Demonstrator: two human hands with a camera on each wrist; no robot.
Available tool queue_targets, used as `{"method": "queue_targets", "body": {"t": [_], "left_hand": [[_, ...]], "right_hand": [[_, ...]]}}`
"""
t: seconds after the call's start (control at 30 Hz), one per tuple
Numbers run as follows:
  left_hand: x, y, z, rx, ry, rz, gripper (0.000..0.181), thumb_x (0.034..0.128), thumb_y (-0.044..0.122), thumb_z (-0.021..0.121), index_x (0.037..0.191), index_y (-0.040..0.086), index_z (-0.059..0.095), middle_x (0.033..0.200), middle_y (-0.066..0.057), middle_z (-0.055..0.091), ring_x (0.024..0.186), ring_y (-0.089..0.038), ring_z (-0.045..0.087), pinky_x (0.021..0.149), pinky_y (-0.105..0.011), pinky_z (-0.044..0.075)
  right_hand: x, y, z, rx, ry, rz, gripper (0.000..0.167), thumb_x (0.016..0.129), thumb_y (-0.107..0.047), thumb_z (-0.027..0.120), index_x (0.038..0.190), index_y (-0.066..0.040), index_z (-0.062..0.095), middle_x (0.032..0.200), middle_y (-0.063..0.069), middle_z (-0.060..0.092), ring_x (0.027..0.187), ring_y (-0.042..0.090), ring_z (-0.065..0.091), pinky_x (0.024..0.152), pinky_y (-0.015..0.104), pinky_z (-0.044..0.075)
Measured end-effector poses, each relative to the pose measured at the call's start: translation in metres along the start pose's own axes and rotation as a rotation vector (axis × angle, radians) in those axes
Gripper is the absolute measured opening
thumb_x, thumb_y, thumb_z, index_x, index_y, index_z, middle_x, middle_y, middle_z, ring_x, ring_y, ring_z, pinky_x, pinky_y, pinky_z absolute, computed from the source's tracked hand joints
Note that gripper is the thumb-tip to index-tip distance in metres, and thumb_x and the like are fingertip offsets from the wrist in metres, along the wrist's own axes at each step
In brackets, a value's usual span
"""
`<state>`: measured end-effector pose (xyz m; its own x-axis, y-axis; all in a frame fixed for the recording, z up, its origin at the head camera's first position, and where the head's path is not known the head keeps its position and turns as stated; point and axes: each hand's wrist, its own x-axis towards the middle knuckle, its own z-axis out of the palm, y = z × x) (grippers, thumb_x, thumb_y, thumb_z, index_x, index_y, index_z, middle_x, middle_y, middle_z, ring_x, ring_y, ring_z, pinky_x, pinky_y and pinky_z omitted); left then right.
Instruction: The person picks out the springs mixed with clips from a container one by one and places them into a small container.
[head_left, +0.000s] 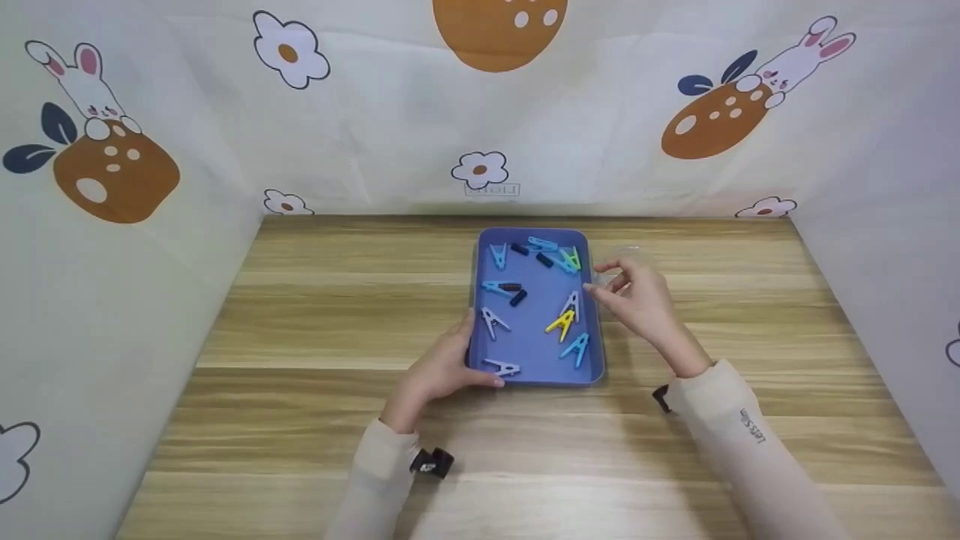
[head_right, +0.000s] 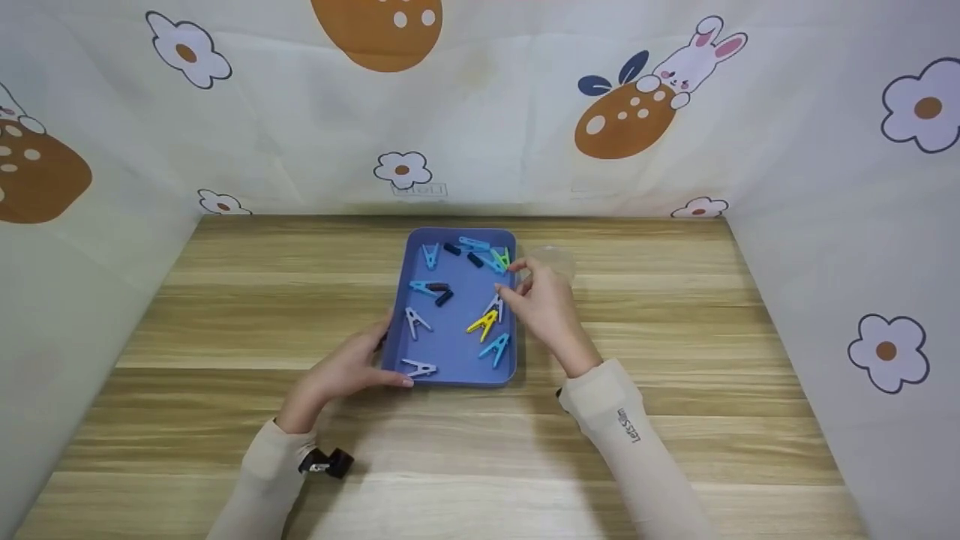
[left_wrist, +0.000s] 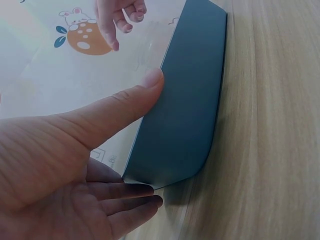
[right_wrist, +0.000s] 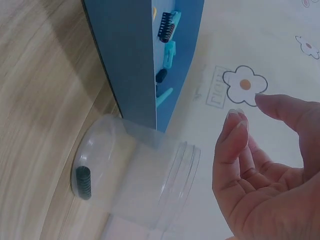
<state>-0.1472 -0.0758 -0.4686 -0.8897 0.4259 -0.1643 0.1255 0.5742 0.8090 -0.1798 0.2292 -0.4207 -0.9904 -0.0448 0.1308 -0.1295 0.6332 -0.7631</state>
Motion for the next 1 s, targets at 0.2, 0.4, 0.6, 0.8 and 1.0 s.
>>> {"method": "queue_targets", "body": {"t": [0.2,0.4,0.6,0.8,1.0], "left_hand": [[0.0,0.0,0.0,0.002,0.004,0.003,0.125,0.0783,0.021,0.095,0.164,-0.011,0.009,0.171,-0.031,0.015,0.159,-0.043,0.021,0.132,-0.05,0.018],[0.0,-0.001,0.0,0.004,-0.003,-0.006,0.125,0.079,0.022,0.095,0.164,-0.01,0.009,0.171,-0.03,0.014,0.16,-0.043,0.02,0.132,-0.05,0.018],[-0.001,-0.001,0.0,0.004,0.006,0.003,0.124,0.0802,0.022,0.094,0.164,-0.01,0.01,0.172,-0.03,0.013,0.16,-0.043,0.019,0.132,-0.05,0.018],[-0.002,-0.001,0.0,-0.011,0.003,0.006,0.123,0.0808,0.022,0.094,0.165,-0.009,0.009,0.173,-0.029,0.013,0.16,-0.043,0.019,0.132,-0.051,0.019],[-0.002,0.0,0.0,-0.01,0.001,-0.005,0.123,0.0817,0.023,0.094,0.166,-0.007,0.009,0.174,-0.026,0.013,0.161,-0.041,0.018,0.132,-0.051,0.018]], "right_hand": [[0.006,-0.004,0.008,-0.022,-0.064,0.019,0.033,0.096,-0.013,0.078,0.12,0.007,0.069,0.085,0.014,0.069,0.075,0.019,0.062,0.056,0.02,0.048],[0.01,-0.008,0.018,-0.052,-0.13,0.021,0.035,0.096,-0.015,0.077,0.123,0.006,0.067,0.082,0.012,0.066,0.067,0.015,0.056,0.056,0.023,0.045],[0.014,-0.016,0.03,-0.111,-0.18,-0.004,0.038,0.096,-0.019,0.077,0.124,0.006,0.067,0.079,0.009,0.067,0.062,0.013,0.056,0.055,0.025,0.045],[0.017,-0.025,0.04,-0.162,-0.226,0.006,0.042,0.097,-0.024,0.078,0.126,0.004,0.067,0.083,0.01,0.07,0.061,0.013,0.059,0.054,0.024,0.047],[0.019,-0.031,0.046,-0.177,-0.285,0.039,0.044,0.097,-0.024,0.077,0.13,0.003,0.066,0.085,0.01,0.071,0.059,0.013,0.06,0.052,0.024,0.049]]}}
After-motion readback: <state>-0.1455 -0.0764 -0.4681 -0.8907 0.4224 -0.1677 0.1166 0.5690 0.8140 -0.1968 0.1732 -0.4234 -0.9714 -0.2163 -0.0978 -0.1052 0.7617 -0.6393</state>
